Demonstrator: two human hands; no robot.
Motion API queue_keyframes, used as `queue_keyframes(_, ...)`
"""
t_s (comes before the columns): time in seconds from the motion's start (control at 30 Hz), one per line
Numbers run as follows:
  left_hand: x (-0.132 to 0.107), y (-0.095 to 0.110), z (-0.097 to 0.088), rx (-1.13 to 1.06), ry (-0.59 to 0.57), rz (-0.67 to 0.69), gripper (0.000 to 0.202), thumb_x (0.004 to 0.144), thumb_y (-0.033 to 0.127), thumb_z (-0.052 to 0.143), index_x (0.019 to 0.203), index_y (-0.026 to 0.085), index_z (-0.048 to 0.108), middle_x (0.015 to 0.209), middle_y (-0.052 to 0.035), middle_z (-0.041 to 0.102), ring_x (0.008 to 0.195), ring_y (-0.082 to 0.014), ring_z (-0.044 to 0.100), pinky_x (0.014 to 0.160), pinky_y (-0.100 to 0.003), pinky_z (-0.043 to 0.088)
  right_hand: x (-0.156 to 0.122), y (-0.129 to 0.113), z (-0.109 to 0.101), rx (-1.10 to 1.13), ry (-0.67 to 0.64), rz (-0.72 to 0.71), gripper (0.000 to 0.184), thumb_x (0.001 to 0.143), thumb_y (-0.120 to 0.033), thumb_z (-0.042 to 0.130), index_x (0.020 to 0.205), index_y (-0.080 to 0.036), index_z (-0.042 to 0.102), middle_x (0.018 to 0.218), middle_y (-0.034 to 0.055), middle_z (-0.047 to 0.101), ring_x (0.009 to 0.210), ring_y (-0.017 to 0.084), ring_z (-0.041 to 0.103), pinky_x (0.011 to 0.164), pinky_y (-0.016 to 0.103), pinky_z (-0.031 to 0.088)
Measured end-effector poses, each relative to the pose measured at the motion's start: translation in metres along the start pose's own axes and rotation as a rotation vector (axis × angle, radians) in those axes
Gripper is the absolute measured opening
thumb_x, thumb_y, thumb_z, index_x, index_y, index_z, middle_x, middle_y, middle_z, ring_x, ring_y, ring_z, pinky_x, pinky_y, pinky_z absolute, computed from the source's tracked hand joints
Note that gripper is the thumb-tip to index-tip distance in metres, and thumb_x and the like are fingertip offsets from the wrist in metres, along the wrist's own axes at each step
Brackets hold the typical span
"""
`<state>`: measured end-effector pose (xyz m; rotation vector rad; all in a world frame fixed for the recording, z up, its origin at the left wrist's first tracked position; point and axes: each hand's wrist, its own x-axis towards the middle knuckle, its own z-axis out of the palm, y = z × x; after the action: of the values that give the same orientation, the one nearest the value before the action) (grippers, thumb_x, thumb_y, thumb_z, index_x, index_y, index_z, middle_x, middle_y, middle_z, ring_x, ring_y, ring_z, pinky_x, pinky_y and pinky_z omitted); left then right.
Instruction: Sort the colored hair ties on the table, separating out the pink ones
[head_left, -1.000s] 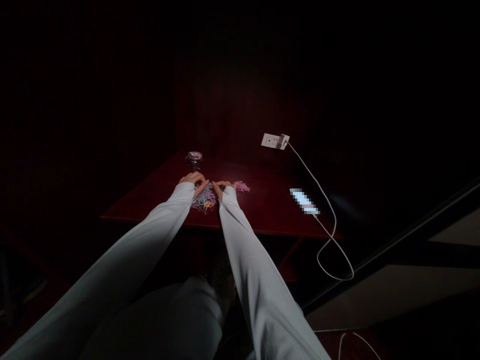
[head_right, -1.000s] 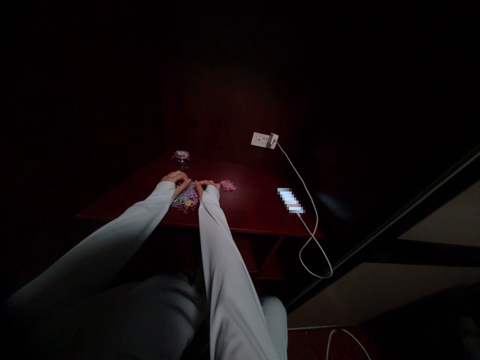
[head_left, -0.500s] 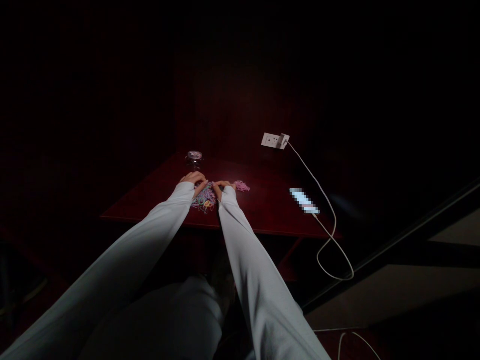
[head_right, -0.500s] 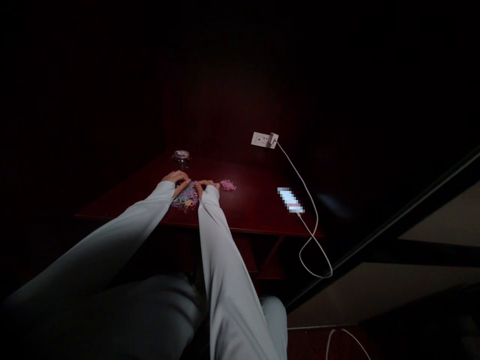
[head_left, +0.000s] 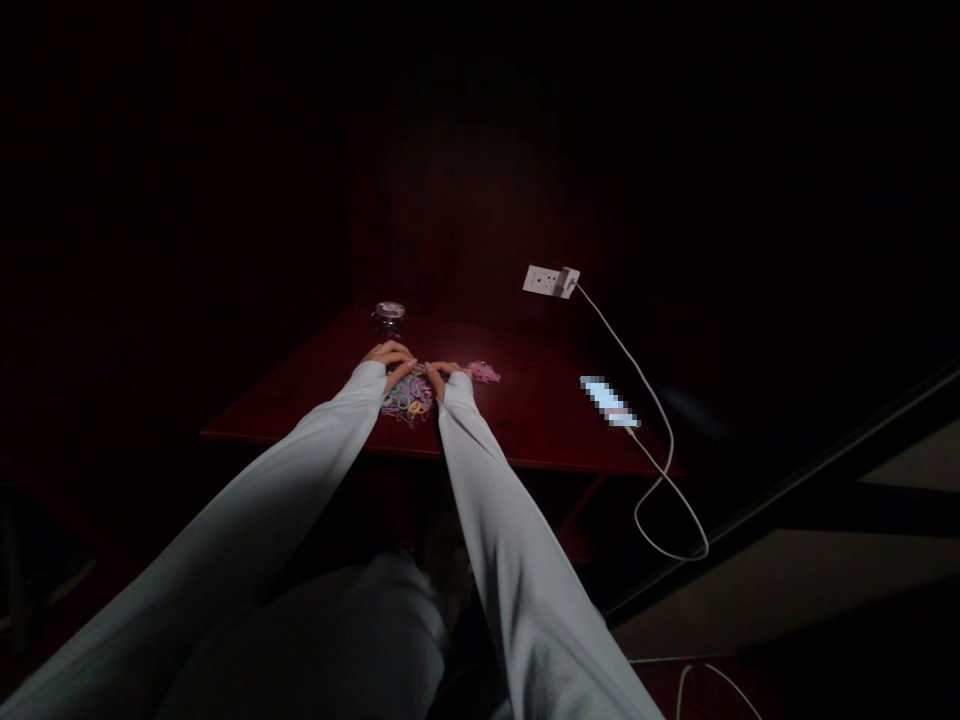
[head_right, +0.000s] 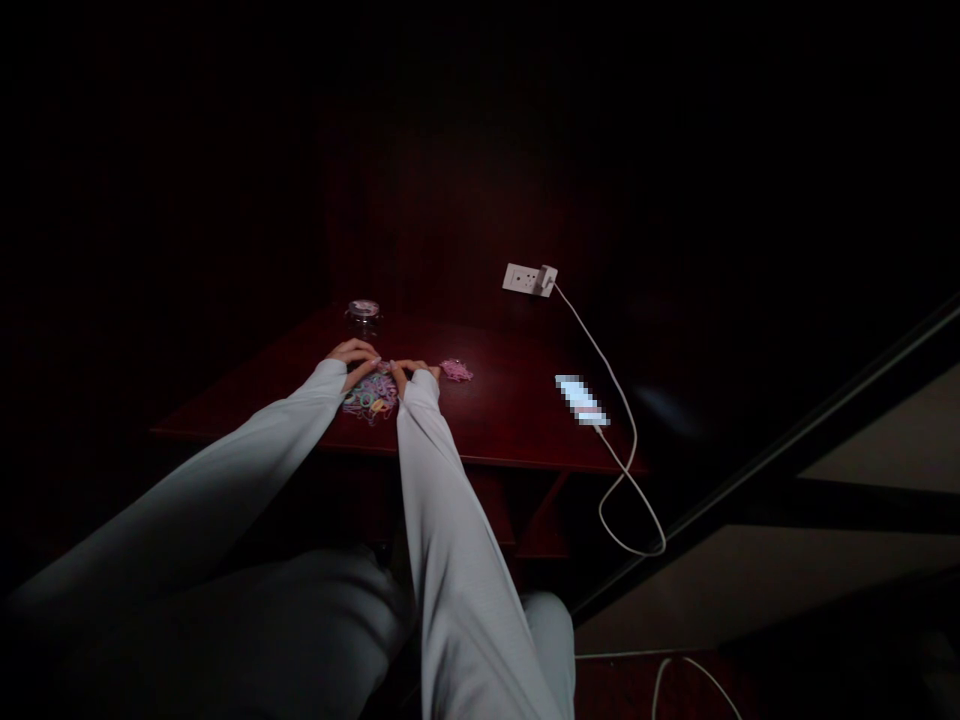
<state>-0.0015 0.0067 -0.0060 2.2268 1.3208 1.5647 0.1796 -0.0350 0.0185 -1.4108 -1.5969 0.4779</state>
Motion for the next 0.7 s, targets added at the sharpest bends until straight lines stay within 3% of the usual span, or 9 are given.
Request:
queue_keyframes(0.3,0.0033,0.0012,-0.0021,-0.103,-0.032,-0.047,0.033,0.093,0.052,0.069,0.078,0.024,0.08,0.104,-0.0083,0.078,0.103,-0.0282,0.07,0.106,-0.045,0.056,0.0002,0.0012,-0.0001,0.029,0.003,-0.006,0.02,0.1,-0.034,0.073,0.088,-0.025,0.087,0.1,0.0032,0.081,0.112,0.024,0.062,0.099,0.031,0.048)
queue_keyframes(0.5,0.0027,0.0048,-0.0034,-0.147,-0.035,-0.047,0.036,0.093,0.055,0.07,0.078,0.024,0.08,0.104,-0.009,0.077,0.102,-0.0279,0.072,0.102,-0.043,0.059,0.0025,0.0037,0.0017,0.028,0.003,-0.01,0.019,0.097,-0.036,0.074,0.088,-0.026,0.087,0.097,0.0031,0.081,0.113,0.024,0.063,0.099,0.031,0.049)
queue_keyframes(0.7,0.0027,0.0028,-0.0019,-0.131,-0.019,-0.047,0.033,0.095,0.048,0.069,0.076,0.023,0.077,0.101,-0.0086,0.076,0.099,-0.0256,0.072,0.098,-0.04,0.059,0.004,0.0076,0.0051,0.028,-0.002,-0.045,0.017,0.095,-0.037,0.074,0.092,-0.025,0.086,0.098,0.0025,0.081,0.112,0.023,0.065,0.097,0.03,0.05)
